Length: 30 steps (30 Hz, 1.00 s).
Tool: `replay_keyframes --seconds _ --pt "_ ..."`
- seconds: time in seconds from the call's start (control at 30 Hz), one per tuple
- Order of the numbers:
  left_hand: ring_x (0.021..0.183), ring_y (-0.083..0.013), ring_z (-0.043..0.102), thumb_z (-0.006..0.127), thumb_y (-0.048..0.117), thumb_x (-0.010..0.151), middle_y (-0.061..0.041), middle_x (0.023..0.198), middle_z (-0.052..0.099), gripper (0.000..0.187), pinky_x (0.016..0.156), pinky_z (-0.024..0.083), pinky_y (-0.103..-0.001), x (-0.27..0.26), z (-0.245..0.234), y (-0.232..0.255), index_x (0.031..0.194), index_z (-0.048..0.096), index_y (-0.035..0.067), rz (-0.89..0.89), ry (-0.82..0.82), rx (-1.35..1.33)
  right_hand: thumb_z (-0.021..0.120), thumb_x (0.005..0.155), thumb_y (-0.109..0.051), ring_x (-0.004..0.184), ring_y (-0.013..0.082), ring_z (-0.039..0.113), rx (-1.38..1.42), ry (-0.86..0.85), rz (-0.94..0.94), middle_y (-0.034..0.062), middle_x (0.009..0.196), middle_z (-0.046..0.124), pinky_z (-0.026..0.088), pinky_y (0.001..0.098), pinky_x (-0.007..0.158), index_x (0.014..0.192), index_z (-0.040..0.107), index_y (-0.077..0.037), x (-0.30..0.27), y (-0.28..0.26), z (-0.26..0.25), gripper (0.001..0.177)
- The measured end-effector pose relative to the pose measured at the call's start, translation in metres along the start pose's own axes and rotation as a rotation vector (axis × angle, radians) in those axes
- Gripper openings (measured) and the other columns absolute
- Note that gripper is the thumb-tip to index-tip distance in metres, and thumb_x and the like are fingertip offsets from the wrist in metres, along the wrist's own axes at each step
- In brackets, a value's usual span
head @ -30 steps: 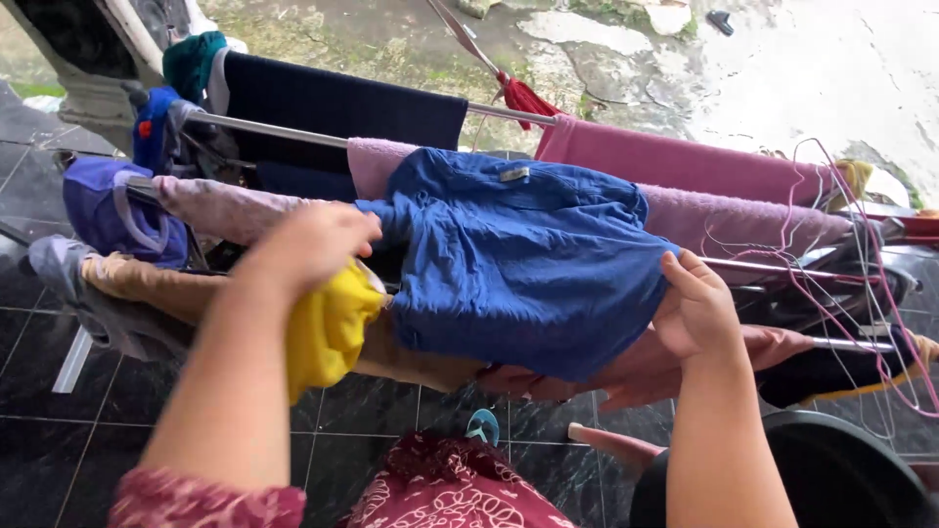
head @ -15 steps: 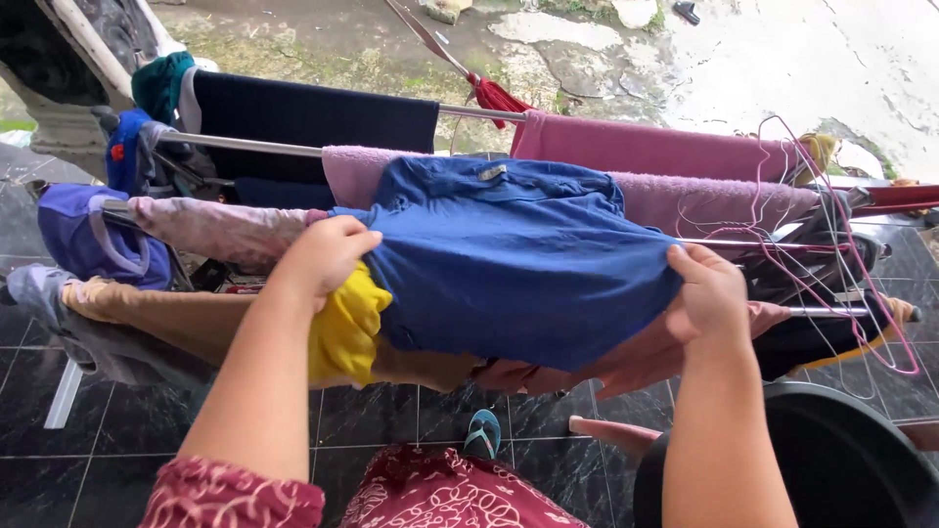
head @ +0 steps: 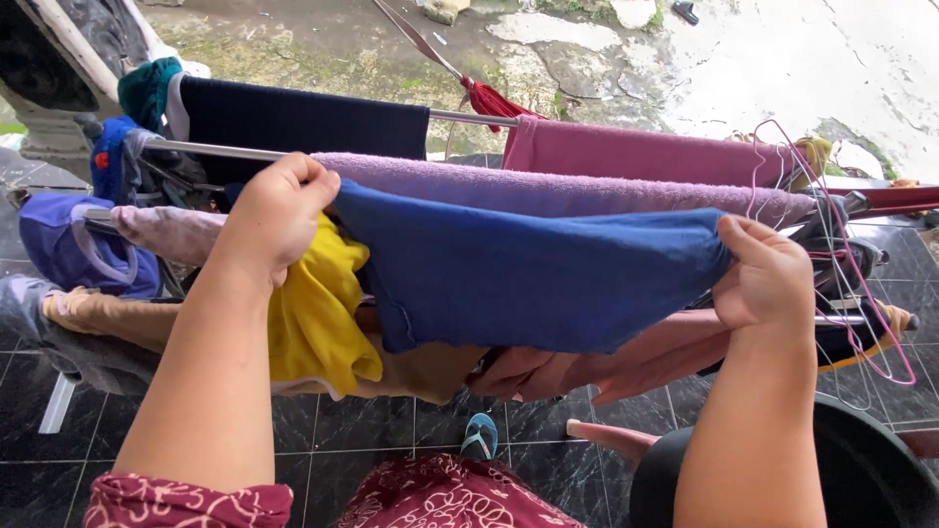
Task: The person hangs wet clothes on a drying rack. They pick up various garments from a bucket, shake them out, and drape them over the rack bars. The person also moves hangers and adjusts the position of the clothes.
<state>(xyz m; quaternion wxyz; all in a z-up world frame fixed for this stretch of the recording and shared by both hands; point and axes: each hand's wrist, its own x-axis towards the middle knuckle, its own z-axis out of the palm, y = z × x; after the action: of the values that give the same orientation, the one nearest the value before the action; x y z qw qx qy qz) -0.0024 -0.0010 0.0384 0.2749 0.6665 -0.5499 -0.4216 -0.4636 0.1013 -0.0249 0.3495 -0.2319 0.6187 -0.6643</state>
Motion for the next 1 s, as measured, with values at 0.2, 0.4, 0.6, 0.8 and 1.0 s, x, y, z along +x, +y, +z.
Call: replay_keyframes --seconds 0.2,0.4,0.6,0.8,1.0 --pt "0.085 -0.0309 0.065 0.065 0.038 0.094 -0.012 0.095 0.07 0.023 0.079 0.046 -0.043 0.05 0.038 -0.046 0.105 0.061 0.018 0.105 0.073 0.275 0.066 0.094 -0.019 0.109 0.0194 0.064 -0.435 -0.027 0.115 -0.0027 0.141 0.063 0.06 0.049 0.075 0.149 0.052 -0.02 0.003 0.03 0.032 0.057" --pt "0.115 -0.0274 0.068 0.061 0.04 0.099 -0.006 0.125 0.07 0.062 0.096 0.049 -0.041 -0.015 0.036 -0.002 0.156 0.036 0.038 -0.139 -0.328 0.519 0.066 0.092 -0.017 0.114 0.0282 0.066 -0.793 -0.233 0.226 0.0207 0.128 0.067 0.053 0.0401 0.091 0.165 0.028 -0.022 -0.047 0.008 0.053 0.082" --pt "0.142 -0.0347 0.052 0.063 0.036 0.094 -0.011 0.148 0.061 0.048 0.12 0.04 -0.047 -0.013 0.034 -0.026 0.142 0.063 0.034 0.06 -0.64 0.67 0.074 0.079 0.01 0.089 0.0286 0.069 -0.475 -0.486 0.146 0.0265 0.105 0.073 0.061 0.0449 0.081 0.146 0.062 -0.012 -0.037 0.026 0.025 0.072" --pt "0.094 -0.011 0.063 0.073 0.023 0.09 0.002 0.103 0.073 0.014 0.088 0.047 -0.027 -0.013 0.007 -0.025 0.101 0.079 0.017 0.057 -0.453 0.222 0.072 0.084 -0.004 0.075 0.0122 0.061 -0.213 -0.576 0.039 0.0079 0.107 0.063 0.056 0.0224 0.055 0.135 0.065 -0.007 -0.005 0.0 -0.003 0.052" --pt "0.079 -0.0214 0.061 0.066 0.001 0.098 -0.013 0.094 0.064 0.014 0.064 0.05 -0.029 -0.007 0.002 -0.025 0.109 0.071 0.006 0.003 -0.27 -0.263 0.074 0.083 -0.007 0.091 0.0223 0.055 -0.293 -0.294 0.082 0.0059 0.107 0.061 0.045 0.0338 0.064 0.118 0.072 -0.013 -0.006 -0.022 0.008 0.036"
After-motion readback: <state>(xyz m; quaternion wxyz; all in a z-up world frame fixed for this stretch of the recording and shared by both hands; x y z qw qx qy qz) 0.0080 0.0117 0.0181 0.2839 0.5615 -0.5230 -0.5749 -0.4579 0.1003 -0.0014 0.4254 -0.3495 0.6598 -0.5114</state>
